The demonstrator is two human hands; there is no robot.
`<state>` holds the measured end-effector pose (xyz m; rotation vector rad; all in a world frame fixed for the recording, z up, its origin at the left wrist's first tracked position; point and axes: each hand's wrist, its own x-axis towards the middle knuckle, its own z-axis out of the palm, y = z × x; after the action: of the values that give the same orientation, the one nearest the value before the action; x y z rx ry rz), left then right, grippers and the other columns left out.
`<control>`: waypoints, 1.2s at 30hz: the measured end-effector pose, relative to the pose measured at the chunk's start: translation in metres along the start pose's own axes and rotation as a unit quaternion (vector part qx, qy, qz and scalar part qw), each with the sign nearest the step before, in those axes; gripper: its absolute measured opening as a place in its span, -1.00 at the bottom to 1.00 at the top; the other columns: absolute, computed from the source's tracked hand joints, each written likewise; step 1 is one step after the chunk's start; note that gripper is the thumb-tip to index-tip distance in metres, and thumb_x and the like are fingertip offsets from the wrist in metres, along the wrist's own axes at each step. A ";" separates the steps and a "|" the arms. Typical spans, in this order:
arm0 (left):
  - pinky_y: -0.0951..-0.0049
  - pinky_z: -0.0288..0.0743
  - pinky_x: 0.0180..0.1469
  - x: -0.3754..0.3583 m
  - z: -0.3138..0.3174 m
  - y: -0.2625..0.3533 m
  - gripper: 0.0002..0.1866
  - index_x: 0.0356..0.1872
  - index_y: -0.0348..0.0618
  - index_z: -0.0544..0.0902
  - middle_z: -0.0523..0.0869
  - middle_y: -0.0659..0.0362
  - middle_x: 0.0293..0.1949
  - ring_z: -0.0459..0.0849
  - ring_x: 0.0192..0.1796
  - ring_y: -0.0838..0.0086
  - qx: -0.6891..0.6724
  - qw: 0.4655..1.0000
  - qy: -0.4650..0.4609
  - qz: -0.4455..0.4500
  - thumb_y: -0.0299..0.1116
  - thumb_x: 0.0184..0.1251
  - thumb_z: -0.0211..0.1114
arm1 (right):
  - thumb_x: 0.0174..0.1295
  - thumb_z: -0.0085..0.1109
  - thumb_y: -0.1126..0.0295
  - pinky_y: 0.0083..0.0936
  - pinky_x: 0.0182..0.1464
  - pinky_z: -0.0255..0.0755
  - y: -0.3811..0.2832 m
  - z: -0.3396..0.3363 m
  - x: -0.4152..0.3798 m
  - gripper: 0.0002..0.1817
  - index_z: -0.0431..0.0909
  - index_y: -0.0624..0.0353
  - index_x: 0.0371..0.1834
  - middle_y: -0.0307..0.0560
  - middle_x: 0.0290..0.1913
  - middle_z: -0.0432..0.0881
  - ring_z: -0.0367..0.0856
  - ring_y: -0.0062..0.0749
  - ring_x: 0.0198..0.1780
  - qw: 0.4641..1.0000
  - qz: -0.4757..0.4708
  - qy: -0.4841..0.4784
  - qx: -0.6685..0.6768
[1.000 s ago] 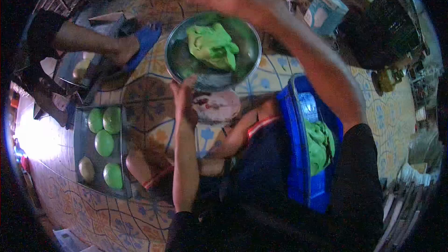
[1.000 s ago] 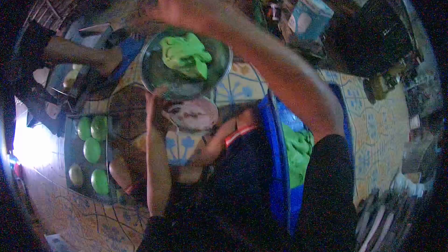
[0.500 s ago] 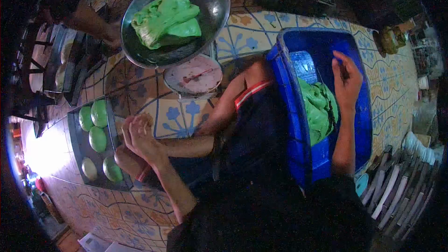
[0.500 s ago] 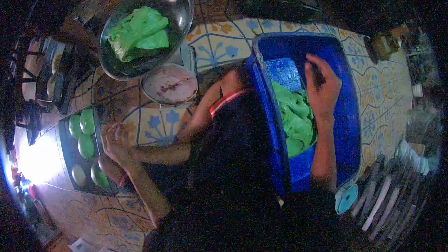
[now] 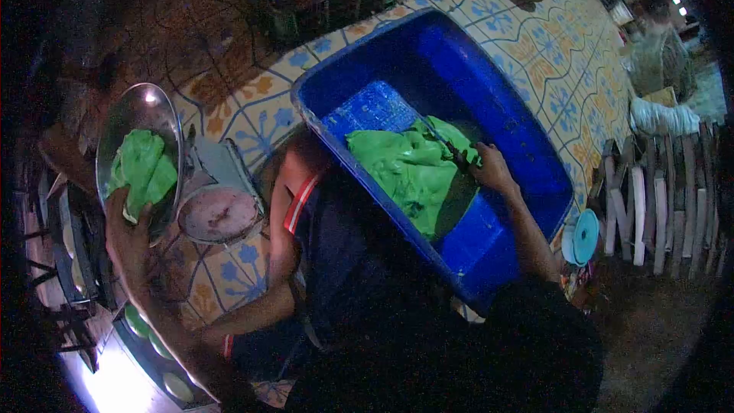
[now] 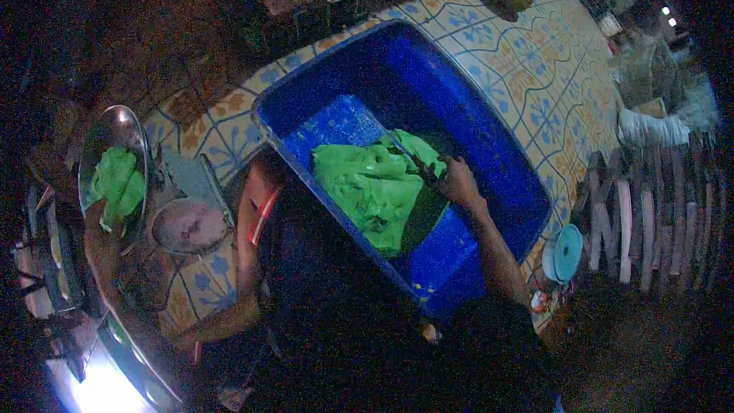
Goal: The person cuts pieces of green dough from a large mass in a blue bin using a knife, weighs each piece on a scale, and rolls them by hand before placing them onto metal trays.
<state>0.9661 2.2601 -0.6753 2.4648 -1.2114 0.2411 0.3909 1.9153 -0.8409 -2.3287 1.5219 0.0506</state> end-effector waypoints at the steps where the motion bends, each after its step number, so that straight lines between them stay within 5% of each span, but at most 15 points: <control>1: 0.33 0.38 0.06 0.000 0.008 0.000 -0.57 0.06 -0.14 0.49 0.54 -0.01 0.03 0.53 0.05 0.19 -0.002 0.999 0.007 -0.032 -0.23 0.18 0.27 | 0.00 0.21 0.35 -0.16 0.10 0.34 -0.025 -0.017 -0.006 -0.47 0.39 0.27 0.09 0.33 -0.04 0.48 0.41 0.18 0.08 1.000 0.010 -0.002 0.003; 5: 0.25 0.45 -0.03 0.006 0.027 -0.005 -0.61 0.04 -0.13 0.53 0.62 -0.11 -0.11 0.61 -0.05 0.13 0.040 0.995 0.076 -0.054 -0.38 0.14 0.26 | -0.04 0.29 0.37 -0.05 -0.11 0.44 -0.047 0.011 0.011 -0.41 0.32 0.26 0.09 0.29 -0.06 0.49 0.52 0.22 -0.10 0.998 -0.005 -0.020 -0.063; 6: 0.25 0.47 -0.09 0.017 0.013 0.015 -0.63 0.01 -0.18 0.54 0.62 -0.15 -0.14 0.62 -0.08 0.09 0.034 0.987 0.054 -0.149 -0.42 0.12 0.25 | -0.04 0.29 0.39 -0.09 -0.22 0.47 -0.036 0.022 0.020 -0.45 0.34 0.28 0.05 0.24 -0.14 0.54 0.56 0.14 -0.18 0.997 -0.059 0.021 -0.047; 8: 0.27 0.46 -0.11 0.018 -0.002 0.009 -0.69 -0.06 -0.27 0.55 0.64 -0.13 -0.18 0.64 -0.13 0.12 -0.026 0.984 0.118 -0.128 -0.45 0.13 0.21 | 0.11 0.17 0.27 -0.18 -0.33 0.42 -0.055 -0.011 0.002 -0.57 0.43 0.32 -0.02 0.24 -0.35 0.59 0.59 0.02 -0.34 0.977 -0.091 0.037 0.188; 10: 0.29 0.44 -0.16 0.029 -0.019 0.009 -0.73 -0.12 -0.31 0.55 0.65 -0.10 -0.24 0.65 -0.20 0.21 -0.127 0.976 0.114 -0.132 -0.45 0.15 0.19 | 0.14 0.14 0.24 -0.53 -0.60 0.19 -0.029 -0.003 0.022 -0.72 0.53 0.24 -0.23 -0.27 -0.64 0.41 0.29 -0.61 -0.66 0.898 -0.005 -0.071 0.434; 11: 0.31 0.44 -0.19 0.032 -0.023 0.006 -0.76 -0.16 -0.33 0.55 0.65 -0.08 -0.29 0.64 -0.25 0.27 -0.177 0.970 0.118 -0.118 -0.46 0.15 0.18 | 0.15 0.14 0.19 -0.58 -0.63 0.14 0.007 0.012 0.034 -0.71 0.53 0.21 -0.26 -0.33 -0.66 0.37 0.25 -0.64 -0.68 0.934 -0.095 -0.054 0.340; 15: 0.35 0.40 -0.08 0.029 -0.039 0.025 -0.77 -0.18 -0.32 0.56 0.61 -0.04 -0.35 0.58 -0.20 0.28 -0.270 0.942 0.158 -0.124 -0.47 0.13 0.20 | 0.20 0.09 0.05 -0.69 -0.67 0.01 -0.034 -0.036 0.024 -0.63 0.52 0.17 -0.26 -0.40 -0.67 0.29 0.21 -0.73 -0.67 0.877 -0.014 0.049 0.478; 17: 0.34 0.39 -0.01 0.032 -0.041 0.019 -0.75 -0.15 -0.31 0.56 0.60 -0.03 -0.32 0.57 -0.14 0.24 -0.303 0.938 0.115 -0.127 -0.47 0.13 0.20 | 0.22 0.08 0.05 -0.70 -0.67 0.01 -0.052 -0.048 0.019 -0.63 0.51 0.17 -0.22 -0.40 -0.64 0.30 0.22 -0.74 -0.66 0.889 -0.015 0.167 0.427; 21: 0.32 0.42 -0.14 0.040 -0.037 0.009 -0.79 -0.22 -0.31 0.56 0.62 -0.06 -0.34 0.60 -0.23 0.28 -0.297 0.949 0.100 -0.042 -0.47 0.11 0.20 | 0.23 0.01 0.40 -0.41 -0.22 0.42 -0.193 -0.088 -0.020 -0.79 0.46 0.29 -0.14 0.05 -0.29 0.57 0.56 -0.18 -0.30 0.940 -0.147 0.230 0.203; 23: 0.31 0.43 -0.16 0.034 -0.050 0.012 -0.78 -0.21 -0.31 0.57 0.64 -0.09 -0.33 0.62 -0.24 0.24 -0.235 0.965 0.110 -0.033 -0.46 0.09 0.21 | 0.18 0.00 0.47 -0.29 -0.18 0.43 -0.187 -0.106 -0.020 -0.80 0.47 0.29 -0.15 0.13 -0.22 0.59 0.58 -0.02 -0.23 0.959 -0.125 0.242 0.081; 25: 0.28 0.44 -0.09 0.027 -0.034 -0.003 -0.72 -0.14 -0.28 0.57 0.64 -0.10 -0.25 0.63 -0.16 0.13 -0.251 0.960 0.114 -0.036 -0.44 0.10 0.21 | 0.20 -0.03 0.50 -0.34 -0.41 0.32 -0.132 -0.108 -0.012 -0.83 0.45 0.30 -0.17 0.02 -0.48 0.51 0.48 -0.19 -0.47 0.933 -0.164 0.321 0.004; 27: 0.29 0.44 -0.06 0.023 -0.047 0.002 -0.70 -0.10 -0.27 0.56 0.64 -0.05 -0.17 0.61 -0.13 0.17 -0.115 0.990 0.063 -0.045 -0.42 0.12 0.22 | 0.19 -0.05 0.51 -0.23 -0.33 0.35 -0.114 -0.162 -0.035 -0.87 0.43 0.30 -0.23 0.16 -0.43 0.52 0.52 0.04 -0.36 0.960 -0.102 0.228 -0.123; 28: 0.30 0.42 -0.04 0.021 -0.028 -0.018 -0.70 -0.09 -0.28 0.55 0.63 -0.04 -0.20 0.59 -0.14 0.17 -0.229 0.968 0.085 -0.051 -0.41 0.15 0.21 | 0.05 0.02 0.58 -0.06 -0.08 0.35 -0.110 -0.195 -0.049 -0.66 0.41 0.24 -0.05 0.20 -0.19 0.57 0.50 0.15 -0.12 0.967 0.007 0.176 -0.184; 33: 0.36 0.40 -0.02 0.051 0.009 -0.046 -0.73 -0.07 -0.34 0.52 0.62 0.00 -0.22 0.58 -0.16 0.28 -0.320 0.944 0.075 -0.002 -0.51 0.20 0.11 | 0.10 -0.07 0.57 -0.12 -0.19 0.41 -0.093 -0.333 -0.121 -0.62 0.39 0.17 0.04 0.19 -0.20 0.56 0.53 0.09 -0.21 0.827 0.002 0.374 -0.420; 36: 0.37 0.40 0.00 0.052 -0.004 -0.044 -0.70 -0.03 -0.36 0.52 0.63 0.04 -0.16 0.56 -0.11 0.36 -0.194 0.980 0.043 -0.020 -0.50 0.20 0.12 | 0.25 -0.07 0.44 -0.33 -0.27 0.45 -0.132 -0.336 -0.123 -0.64 0.37 0.15 0.13 0.04 -0.27 0.58 0.56 -0.17 -0.34 0.865 -0.050 0.368 -0.338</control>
<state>1.0329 2.2488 -0.6666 2.1166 -1.0566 0.0873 0.4023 1.9653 -0.4627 -3.2295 1.9387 -0.4594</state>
